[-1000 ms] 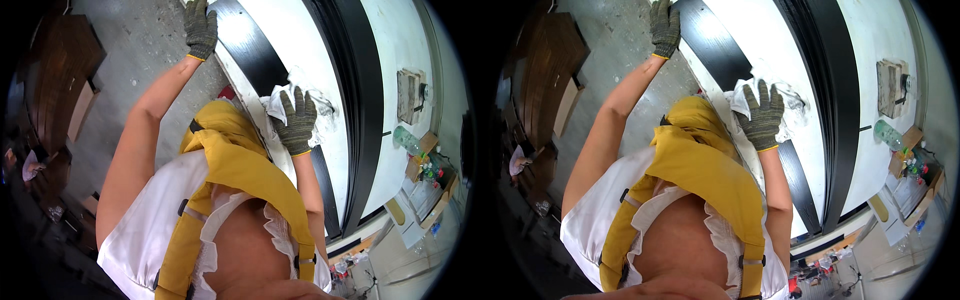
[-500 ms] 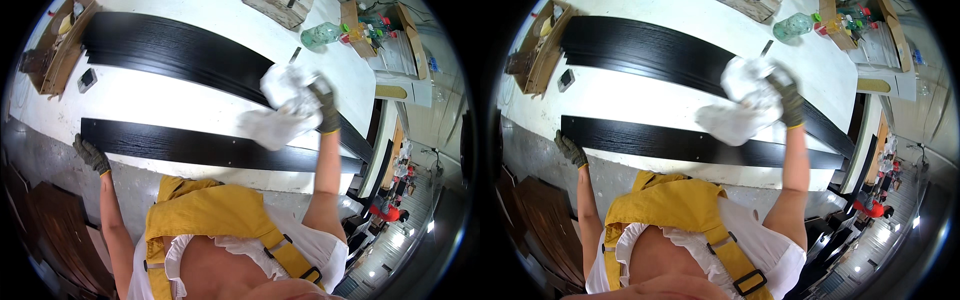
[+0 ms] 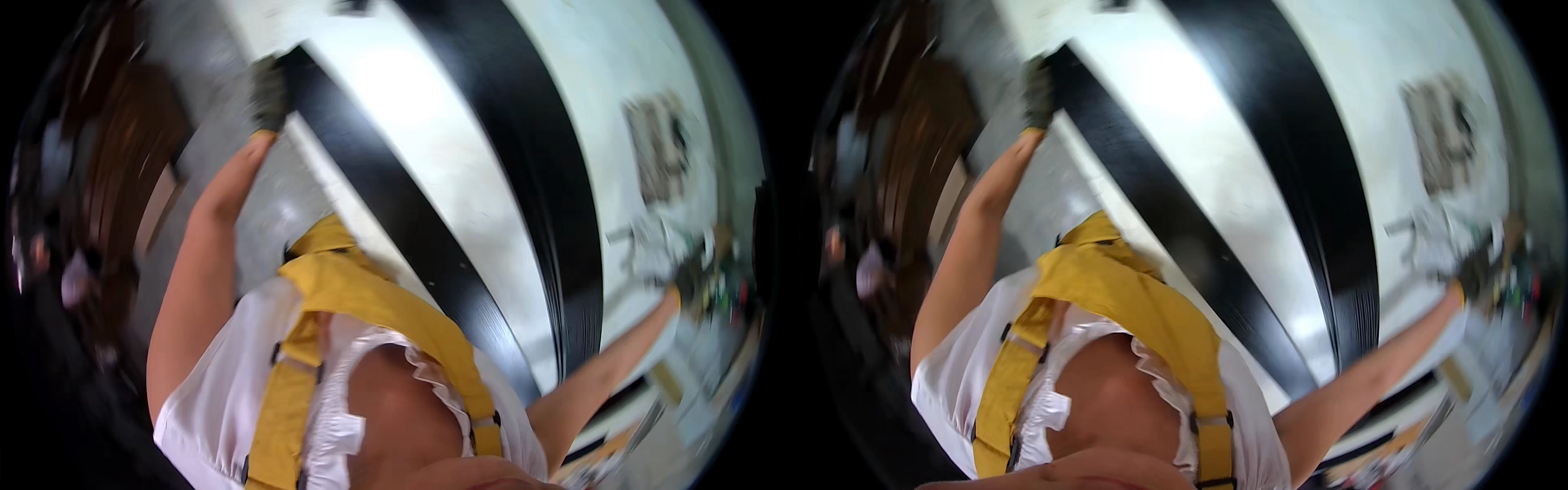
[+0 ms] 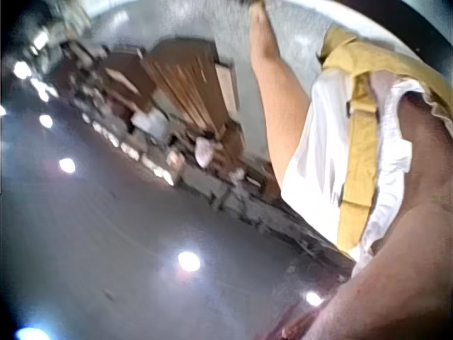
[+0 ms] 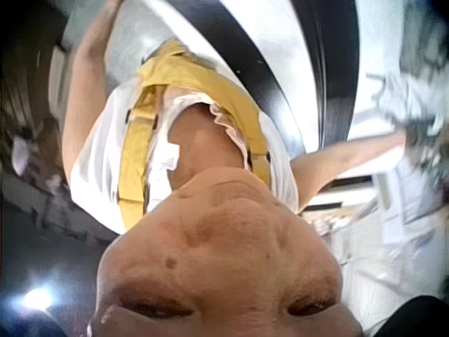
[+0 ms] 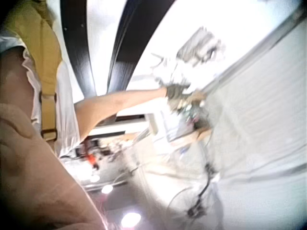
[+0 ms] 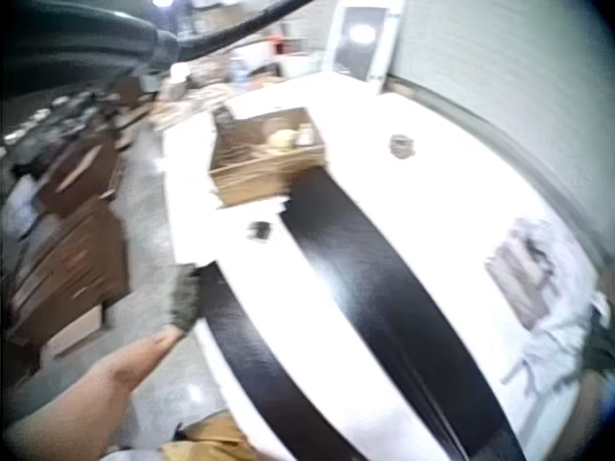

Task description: The person wipes a long black wooden plank with a white cloth, then pours liquid from a green-capped bottle onto the cloth and continues wiping. The person flips the plank to clean the other side and repeats the wiping process.

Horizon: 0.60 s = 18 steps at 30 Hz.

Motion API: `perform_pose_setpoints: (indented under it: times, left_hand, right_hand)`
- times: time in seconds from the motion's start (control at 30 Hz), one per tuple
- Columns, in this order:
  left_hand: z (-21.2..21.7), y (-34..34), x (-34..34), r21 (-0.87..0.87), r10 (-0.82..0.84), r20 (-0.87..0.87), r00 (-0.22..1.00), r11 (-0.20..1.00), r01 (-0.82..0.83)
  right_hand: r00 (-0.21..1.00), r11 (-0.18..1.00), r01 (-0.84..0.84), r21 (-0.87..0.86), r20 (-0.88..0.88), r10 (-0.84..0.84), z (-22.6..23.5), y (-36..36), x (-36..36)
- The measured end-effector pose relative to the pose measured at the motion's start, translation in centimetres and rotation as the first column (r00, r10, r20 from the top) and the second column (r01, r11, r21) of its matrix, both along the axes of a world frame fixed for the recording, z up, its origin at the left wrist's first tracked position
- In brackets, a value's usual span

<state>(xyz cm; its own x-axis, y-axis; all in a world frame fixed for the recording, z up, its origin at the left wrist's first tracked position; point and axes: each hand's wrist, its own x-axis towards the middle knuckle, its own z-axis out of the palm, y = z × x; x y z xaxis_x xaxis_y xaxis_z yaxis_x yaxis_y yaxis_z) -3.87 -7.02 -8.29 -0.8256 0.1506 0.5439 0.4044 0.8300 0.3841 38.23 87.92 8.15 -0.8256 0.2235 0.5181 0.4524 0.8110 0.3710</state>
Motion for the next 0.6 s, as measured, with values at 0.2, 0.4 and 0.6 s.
perform_pose_setpoints:
  times: [0.2, 0.4, 0.6]
  left_hand:
    - [1.4, 5.2, 2.6, 0.134, 0.008, -0.026, 1.0, 0.991, -0.005]
    - [-0.4, 6.7, 3.6, 0.212, 0.05, -0.01, 0.999, 0.976, -0.047]
    - [1.1, 5.4, 2.9, 0.144, 0.092, -0.114, 0.989, 0.987, -0.075]
  right_hand:
    - [0.969, 0.97, 0.219, -0.103, -0.097, -0.229, 4.7, -7.9, -2.5]
    - [0.943, 0.944, 0.056, -0.325, -0.293, -0.157, 6.5, -5.1, 2.1]
    - [0.805, 0.886, 0.404, -0.228, -0.37, -0.463, 6.1, -5.8, 4.4]
